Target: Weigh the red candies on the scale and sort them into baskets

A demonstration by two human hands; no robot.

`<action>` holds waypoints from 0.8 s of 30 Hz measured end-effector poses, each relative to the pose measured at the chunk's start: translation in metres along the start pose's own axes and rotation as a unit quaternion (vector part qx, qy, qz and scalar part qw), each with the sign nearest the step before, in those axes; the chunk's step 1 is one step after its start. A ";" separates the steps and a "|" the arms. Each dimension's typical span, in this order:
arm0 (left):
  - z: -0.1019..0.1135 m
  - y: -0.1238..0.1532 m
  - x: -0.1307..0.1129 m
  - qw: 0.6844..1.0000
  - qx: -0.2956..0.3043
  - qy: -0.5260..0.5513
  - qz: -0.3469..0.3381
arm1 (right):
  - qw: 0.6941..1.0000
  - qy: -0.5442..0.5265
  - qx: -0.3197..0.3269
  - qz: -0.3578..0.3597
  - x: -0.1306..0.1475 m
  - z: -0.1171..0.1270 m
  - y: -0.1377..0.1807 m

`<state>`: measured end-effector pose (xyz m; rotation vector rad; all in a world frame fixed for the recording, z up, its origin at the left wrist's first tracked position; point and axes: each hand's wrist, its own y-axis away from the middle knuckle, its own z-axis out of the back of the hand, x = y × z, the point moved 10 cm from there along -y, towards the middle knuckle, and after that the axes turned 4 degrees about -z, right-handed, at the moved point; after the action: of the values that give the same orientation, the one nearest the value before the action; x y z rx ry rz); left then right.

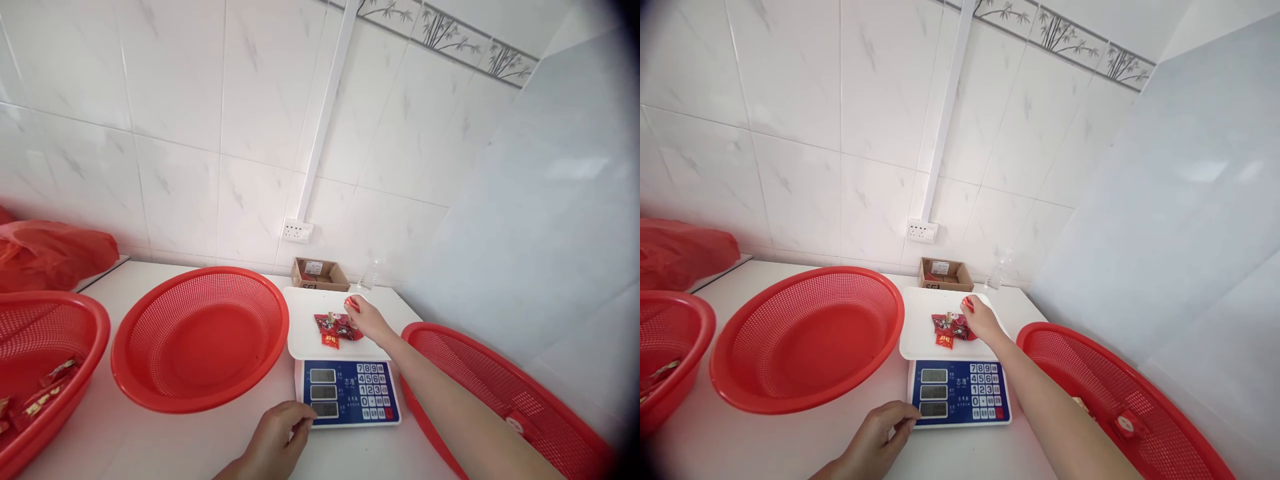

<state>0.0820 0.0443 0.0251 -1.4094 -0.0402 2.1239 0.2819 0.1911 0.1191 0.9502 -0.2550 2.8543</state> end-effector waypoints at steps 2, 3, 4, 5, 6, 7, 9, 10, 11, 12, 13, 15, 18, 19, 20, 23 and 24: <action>0.000 -0.001 0.000 1.000 -0.002 -0.008 -0.005 | 0.999 0.025 -0.011 0.021 0.006 0.003 0.000; 0.001 -0.001 0.000 1.000 -0.003 -0.011 -0.007 | 0.999 0.035 -0.015 0.029 0.008 0.005 0.000; 0.001 -0.001 0.000 1.000 -0.004 -0.012 -0.009 | 0.998 0.044 -0.017 0.033 0.009 0.006 0.000; 0.000 -0.001 0.000 1.000 -0.004 -0.012 -0.010 | 0.998 0.052 -0.017 0.034 0.009 0.006 0.001; 0.000 -0.001 0.001 1.000 -0.003 -0.011 -0.011 | 0.998 0.061 -0.015 0.030 0.008 0.007 0.001; 0.000 -0.001 0.001 1.000 -0.002 -0.011 -0.011 | 0.997 0.069 -0.012 0.024 0.006 0.007 0.002; -0.001 -0.001 0.001 1.000 0.001 -0.011 -0.010 | 0.996 0.083 -0.008 0.010 0.001 0.008 0.003; -0.001 -0.001 0.001 1.000 0.002 -0.011 -0.009 | 0.996 0.088 -0.007 0.003 -0.002 0.008 0.004; -0.001 -0.001 0.001 1.000 0.003 -0.012 -0.007 | 0.996 0.093 -0.005 -0.003 -0.004 0.008 0.005; -0.002 -0.001 0.001 1.000 0.004 -0.011 -0.005 | 0.995 0.098 -0.002 -0.008 -0.006 0.008 0.006; -0.002 -0.001 0.001 1.000 0.005 -0.011 -0.003 | 0.995 0.104 0.001 -0.013 -0.008 0.007 0.007; -0.001 0.000 -0.001 1.000 0.005 -0.012 -0.003 | 0.994 0.108 0.004 -0.017 -0.009 0.006 0.008; 0.000 0.000 -0.003 1.000 0.001 -0.010 -0.009 | 0.998 0.064 0.029 -0.008 -0.007 -0.001 0.009; 0.000 0.000 -0.003 1.000 0.001 -0.008 -0.011 | 0.998 0.045 0.040 0.000 -0.006 -0.004 0.009; 0.000 0.000 -0.004 1.000 -0.001 -0.006 -0.011 | 0.998 0.030 0.048 0.006 -0.005 -0.006 0.009; 0.000 0.000 -0.002 1.000 0.003 -0.003 -0.006 | 0.999 0.029 0.036 0.018 -0.005 -0.005 0.007; -0.001 0.000 -0.001 1.000 0.006 -0.004 -0.002 | 0.999 0.035 0.030 0.019 -0.007 -0.004 0.006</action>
<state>0.0830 0.0433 0.0258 -1.3923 -0.0335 2.1235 0.2838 0.1860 0.1108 0.8622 -0.1830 2.9381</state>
